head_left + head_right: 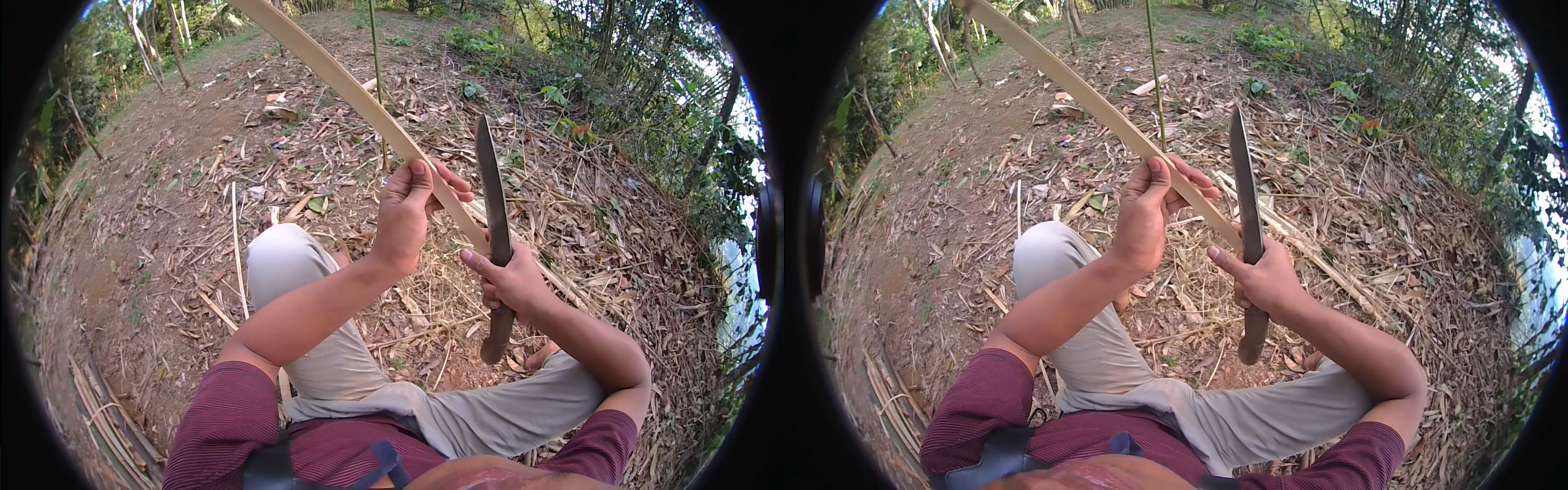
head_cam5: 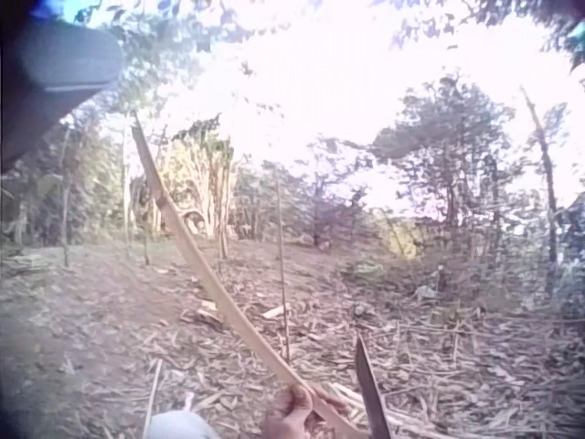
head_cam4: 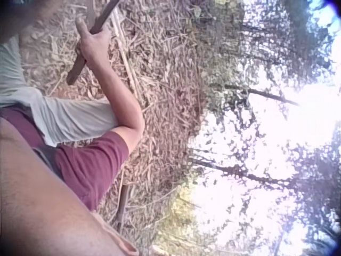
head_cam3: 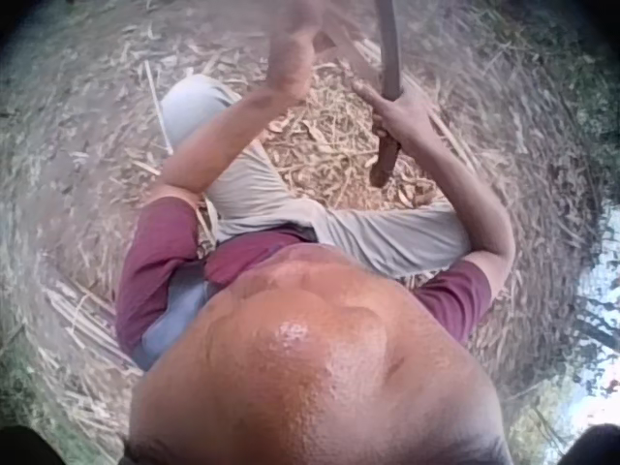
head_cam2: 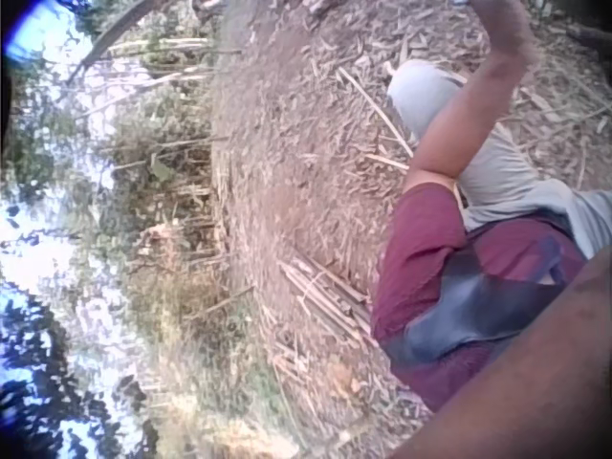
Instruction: The person shaves a strip of bamboo using a large blade while sitting on the ground, smoothing the surface and thinning the material.
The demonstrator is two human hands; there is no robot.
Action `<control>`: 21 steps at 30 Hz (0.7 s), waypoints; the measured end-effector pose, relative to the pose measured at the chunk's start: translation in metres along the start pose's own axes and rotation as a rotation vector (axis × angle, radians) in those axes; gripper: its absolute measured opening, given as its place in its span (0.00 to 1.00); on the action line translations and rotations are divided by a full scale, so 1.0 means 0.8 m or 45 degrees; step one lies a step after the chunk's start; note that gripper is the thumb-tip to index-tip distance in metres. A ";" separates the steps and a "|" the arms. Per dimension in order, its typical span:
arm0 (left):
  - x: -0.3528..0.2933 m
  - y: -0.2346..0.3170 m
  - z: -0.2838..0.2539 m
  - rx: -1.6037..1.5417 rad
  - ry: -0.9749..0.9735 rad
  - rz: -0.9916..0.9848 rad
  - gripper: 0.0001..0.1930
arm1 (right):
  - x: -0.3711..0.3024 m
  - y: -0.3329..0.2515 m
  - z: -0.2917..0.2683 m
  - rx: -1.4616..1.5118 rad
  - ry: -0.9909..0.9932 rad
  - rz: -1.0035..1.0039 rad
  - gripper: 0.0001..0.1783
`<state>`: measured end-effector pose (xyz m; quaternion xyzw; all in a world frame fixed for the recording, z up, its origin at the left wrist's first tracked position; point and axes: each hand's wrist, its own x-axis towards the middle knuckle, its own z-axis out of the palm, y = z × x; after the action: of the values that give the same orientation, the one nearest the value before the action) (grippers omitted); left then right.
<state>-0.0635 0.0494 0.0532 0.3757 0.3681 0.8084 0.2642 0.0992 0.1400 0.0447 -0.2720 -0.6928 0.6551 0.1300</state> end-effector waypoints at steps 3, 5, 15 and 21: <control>-0.005 -0.001 0.003 0.157 -0.054 0.051 0.19 | 0.017 0.003 -0.004 0.222 0.075 0.122 0.17; -0.006 -0.003 0.004 0.240 -0.076 0.039 0.20 | 0.028 0.008 -0.011 0.223 0.122 0.043 0.15; -0.081 0.147 -0.036 1.834 -0.111 1.404 0.10 | 0.054 0.021 -0.082 0.112 0.289 -0.219 0.15; -0.046 0.279 -0.052 3.075 -0.005 1.663 0.21 | 0.061 0.041 -0.128 0.038 0.451 -0.270 0.15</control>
<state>-0.1097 -0.1244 0.1965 0.4746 0.5941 -0.0357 -0.6485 0.1210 0.2524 0.0152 -0.3067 -0.6740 0.5899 0.3220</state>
